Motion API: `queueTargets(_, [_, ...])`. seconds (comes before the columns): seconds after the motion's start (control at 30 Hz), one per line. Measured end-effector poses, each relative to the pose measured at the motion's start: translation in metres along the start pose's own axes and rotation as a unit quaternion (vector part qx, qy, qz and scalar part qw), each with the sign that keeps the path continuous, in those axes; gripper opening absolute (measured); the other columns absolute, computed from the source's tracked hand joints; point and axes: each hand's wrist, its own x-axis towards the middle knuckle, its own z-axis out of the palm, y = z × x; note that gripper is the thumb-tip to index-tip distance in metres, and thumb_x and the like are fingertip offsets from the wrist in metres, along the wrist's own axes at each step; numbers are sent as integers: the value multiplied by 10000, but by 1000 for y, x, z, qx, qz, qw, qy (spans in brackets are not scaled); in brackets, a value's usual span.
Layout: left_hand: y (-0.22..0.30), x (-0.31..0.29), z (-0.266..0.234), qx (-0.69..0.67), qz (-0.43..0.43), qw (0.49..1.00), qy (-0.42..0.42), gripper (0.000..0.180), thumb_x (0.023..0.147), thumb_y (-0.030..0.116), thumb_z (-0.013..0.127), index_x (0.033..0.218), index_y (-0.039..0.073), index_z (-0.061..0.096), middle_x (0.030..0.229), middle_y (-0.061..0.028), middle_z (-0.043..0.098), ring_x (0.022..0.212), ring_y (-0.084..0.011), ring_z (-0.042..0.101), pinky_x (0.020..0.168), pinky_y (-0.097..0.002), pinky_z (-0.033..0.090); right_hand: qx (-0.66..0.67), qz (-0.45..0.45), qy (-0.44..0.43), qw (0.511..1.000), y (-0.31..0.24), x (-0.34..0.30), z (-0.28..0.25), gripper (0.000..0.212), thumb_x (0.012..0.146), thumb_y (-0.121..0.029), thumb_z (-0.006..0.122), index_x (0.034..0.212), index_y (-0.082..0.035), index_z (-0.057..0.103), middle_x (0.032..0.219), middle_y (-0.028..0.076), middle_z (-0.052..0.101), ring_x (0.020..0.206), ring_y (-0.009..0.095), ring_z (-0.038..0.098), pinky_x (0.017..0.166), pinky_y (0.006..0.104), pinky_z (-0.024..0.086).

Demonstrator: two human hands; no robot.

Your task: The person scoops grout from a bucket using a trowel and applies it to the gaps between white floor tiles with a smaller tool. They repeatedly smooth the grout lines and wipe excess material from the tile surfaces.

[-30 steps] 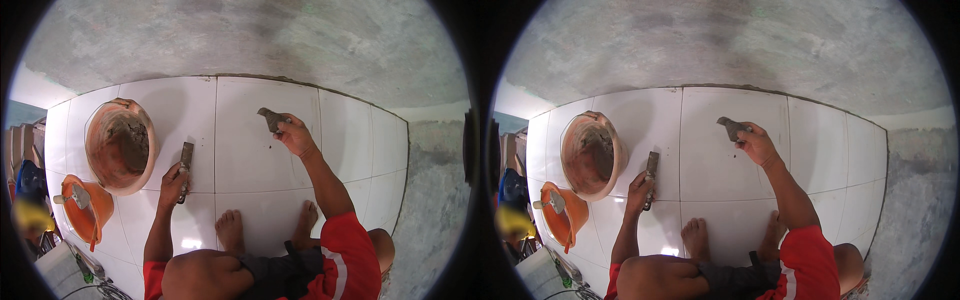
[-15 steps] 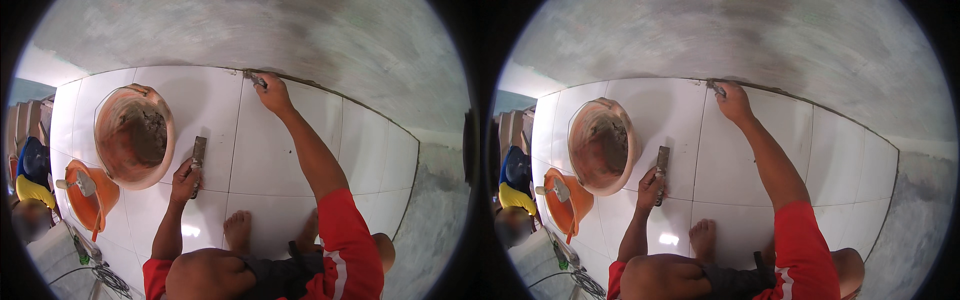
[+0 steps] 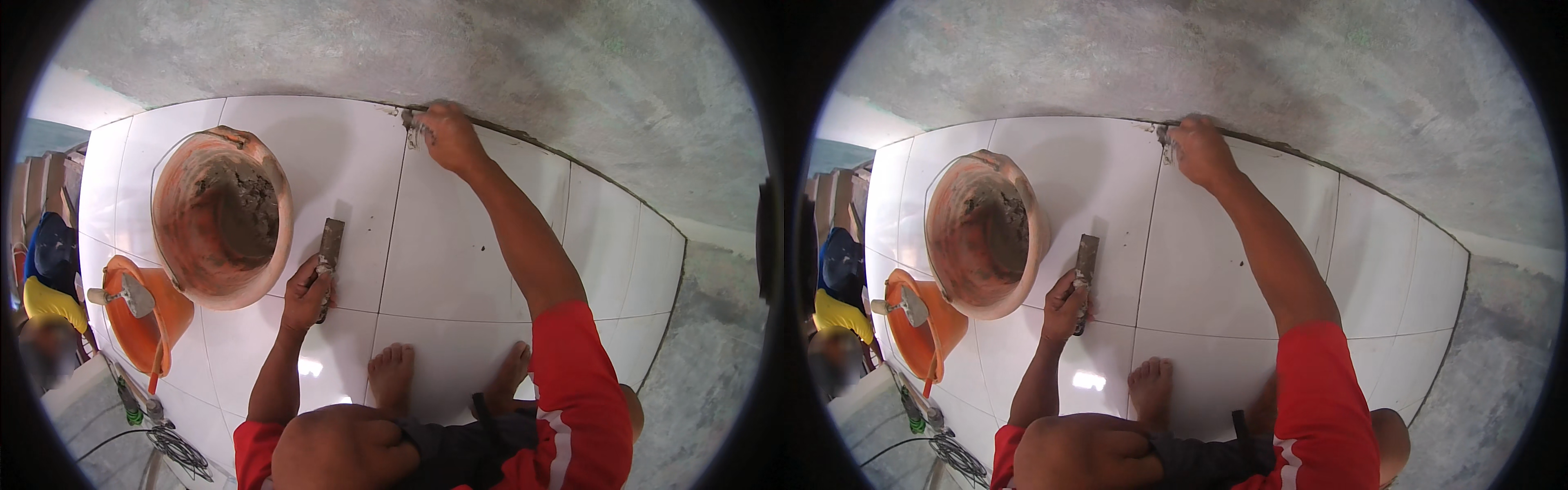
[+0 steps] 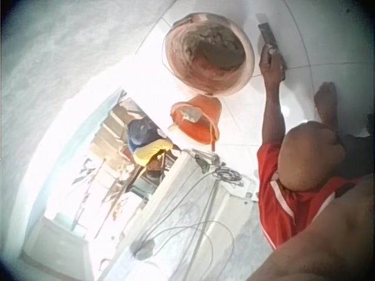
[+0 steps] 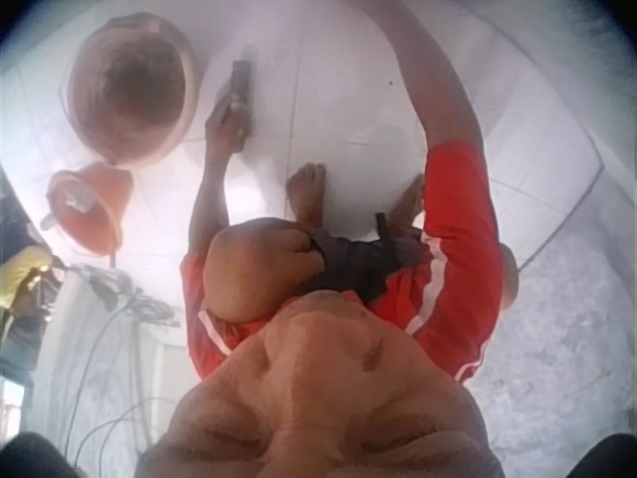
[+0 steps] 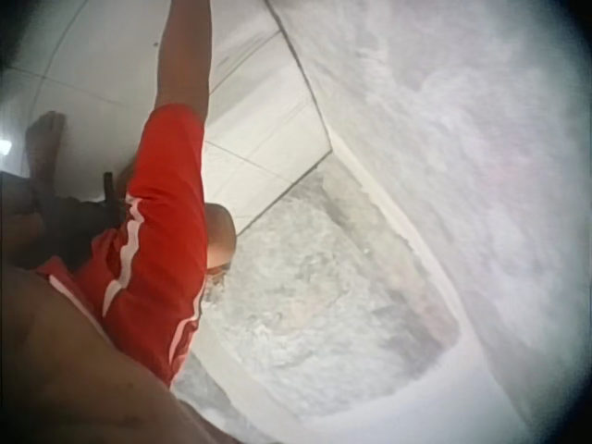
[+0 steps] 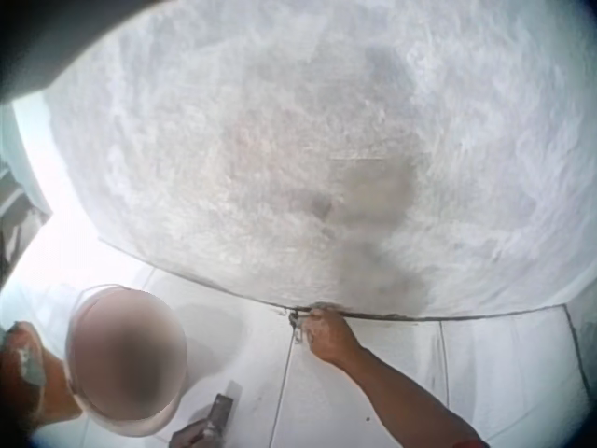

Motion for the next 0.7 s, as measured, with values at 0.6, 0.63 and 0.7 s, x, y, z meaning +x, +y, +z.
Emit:
queueTargets(0.6, [-7,-3,-7,-5,9,1000,0,421,972,35,522,1394,29,523,819,-30,606,627,-88,578,546,-262,517,-19,7,-153,988,-41,-53,-1,253,791,33,623,1013,-58,702,940,101,614,923,329,558,841,431,510])
queueTargets(0.63, [-8,-2,-5,-9,10,1000,-7,421,973,39,523,1394,30,523,821,-30,607,628,-88,580,545,-261,517,-8,5,-133,991,-31,-50,-3,267,791,35,624,1026,-60,707,950,100,620,928,328,561,848,432,509])
queueTargets(0.7, [-5,-1,-4,-6,10,1000,-13,420,975,45,526,1395,32,523,827,-30,608,630,-86,583,544,-258,517,-29,12,-76,997,-15,-22,-11,313,783,17,648,1073,-73,722,989,98,642,966,329,571,873,434,504])
